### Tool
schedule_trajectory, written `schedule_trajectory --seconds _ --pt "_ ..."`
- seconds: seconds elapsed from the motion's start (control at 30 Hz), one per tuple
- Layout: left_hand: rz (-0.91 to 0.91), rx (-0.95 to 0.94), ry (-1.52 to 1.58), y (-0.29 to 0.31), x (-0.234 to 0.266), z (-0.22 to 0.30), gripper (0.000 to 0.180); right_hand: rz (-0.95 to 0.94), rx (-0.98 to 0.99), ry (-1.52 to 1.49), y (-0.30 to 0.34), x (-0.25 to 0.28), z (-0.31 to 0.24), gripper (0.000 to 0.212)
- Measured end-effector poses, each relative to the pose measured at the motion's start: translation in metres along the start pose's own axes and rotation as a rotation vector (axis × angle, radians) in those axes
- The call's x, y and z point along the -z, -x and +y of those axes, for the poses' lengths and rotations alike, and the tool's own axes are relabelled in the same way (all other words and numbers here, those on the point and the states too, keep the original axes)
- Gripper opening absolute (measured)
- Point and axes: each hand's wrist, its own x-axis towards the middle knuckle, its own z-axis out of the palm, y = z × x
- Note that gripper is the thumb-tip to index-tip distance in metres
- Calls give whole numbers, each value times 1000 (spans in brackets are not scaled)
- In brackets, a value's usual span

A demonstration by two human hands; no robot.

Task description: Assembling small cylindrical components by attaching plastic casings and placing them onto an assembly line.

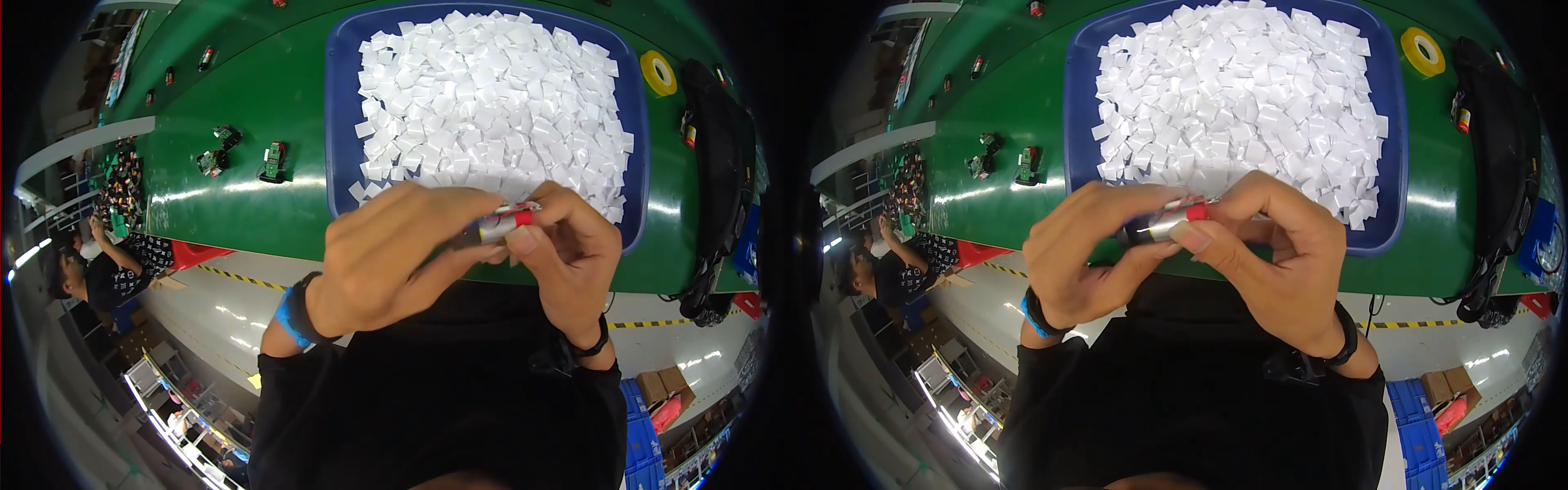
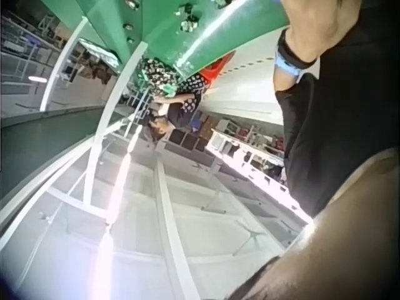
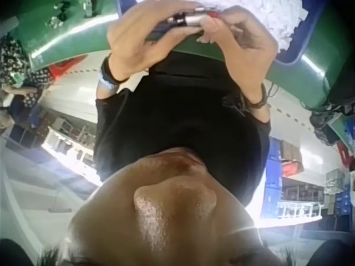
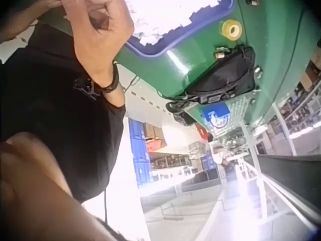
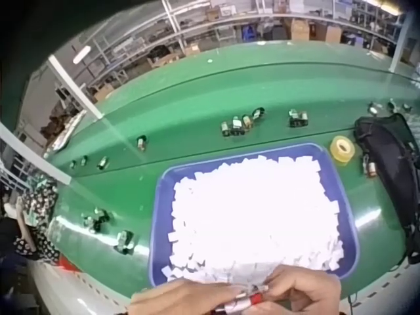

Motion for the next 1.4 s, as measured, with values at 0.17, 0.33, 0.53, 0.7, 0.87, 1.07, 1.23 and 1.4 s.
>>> schedule_trajectory --seconds 0.17,0.33,0.53,0.7,0.87,1.07,1.23,1.4 --pt "-119 288 278 -29 46 4 30 23 108 52 -7 -19 -21 16" --pt "-181 650 224 -89 131 -103 33 -28 17 143 17 -59 -34 24" --pt "92 508 -233 -63 185 -208 39 -7 -4 298 26 -73 -38 25" --pt "-82 568 -551 25 194 -150 51 74 35 416 -3 -41 -24 22" --pt "35 858 -457 104 175 -130 34 8 48 429 -28 -58 0 19" --pt "303 876 -219 128 155 -124 21 -100 117 477 -36 -82 17 19" --pt "384 658 -196 107 140 -90 20 -134 211 585 -39 -90 14 24" --pt "158 391 -139 70 102 -34 21 -194 575 822 -44 -95 15 33"
